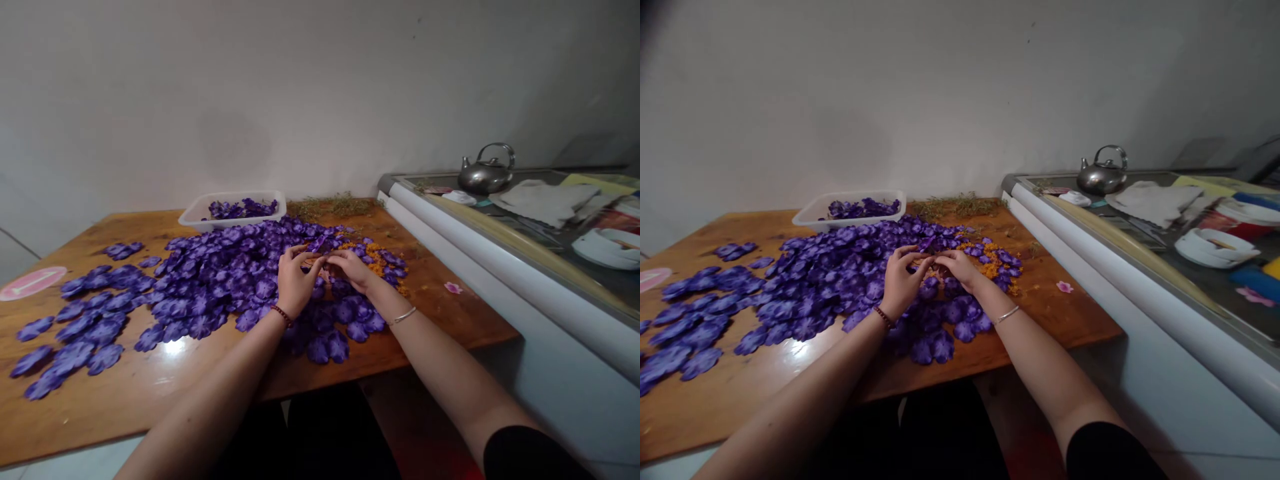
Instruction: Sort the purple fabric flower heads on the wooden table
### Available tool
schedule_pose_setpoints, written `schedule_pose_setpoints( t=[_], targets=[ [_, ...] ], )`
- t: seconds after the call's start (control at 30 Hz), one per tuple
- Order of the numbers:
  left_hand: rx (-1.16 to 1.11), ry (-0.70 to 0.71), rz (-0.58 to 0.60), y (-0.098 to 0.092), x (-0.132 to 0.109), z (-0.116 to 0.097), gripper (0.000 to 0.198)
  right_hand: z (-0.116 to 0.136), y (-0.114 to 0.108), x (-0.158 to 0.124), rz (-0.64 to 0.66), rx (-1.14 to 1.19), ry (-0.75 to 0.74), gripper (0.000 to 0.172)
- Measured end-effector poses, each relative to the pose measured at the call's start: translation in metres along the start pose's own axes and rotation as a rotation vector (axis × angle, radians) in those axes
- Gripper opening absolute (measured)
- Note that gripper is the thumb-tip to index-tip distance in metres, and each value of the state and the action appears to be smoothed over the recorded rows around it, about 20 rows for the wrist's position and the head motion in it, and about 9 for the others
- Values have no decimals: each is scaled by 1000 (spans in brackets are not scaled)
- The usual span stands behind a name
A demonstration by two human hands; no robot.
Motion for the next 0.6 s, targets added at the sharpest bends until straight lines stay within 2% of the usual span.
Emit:
schedule_pose_setpoints(
  t=[0.13, 0.23, 0.3, 0.4, 0.47, 0.6],
  targets=[
    [-52, -25, 22, 2, 2, 4, 11, -1, 0, 0, -9, 24, 19, 11],
    [-56, 8, 52, 4, 2, 4, 9, -2, -1, 3, -38, -9, -1, 21],
    [-51, 37, 70, 5, 2, 3, 8, -1, -2, 6, -97, -65, -62, 25],
    [-58, 46, 75, 7, 1, 3, 8, 1, -6, 8, -253, -116, -214, 29],
    [-71, 39, 57, 7, 1, 4, 8, 3, -6, 5, -299, -140, -313, 31],
    [-84, 25, -13, 3, 1, 5, 9, 5, 4, -2, -157, -207, -365, 25]
  ],
)
Point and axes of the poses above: each hand's wrist, its own x-axis towards the middle knuckle, its own y-axis out of the palm, z = x × y, the point moved 4 cm from there along x, towards the middle knuckle, and after that the axes turned 15 degrees about y, right-handed, at the moved point
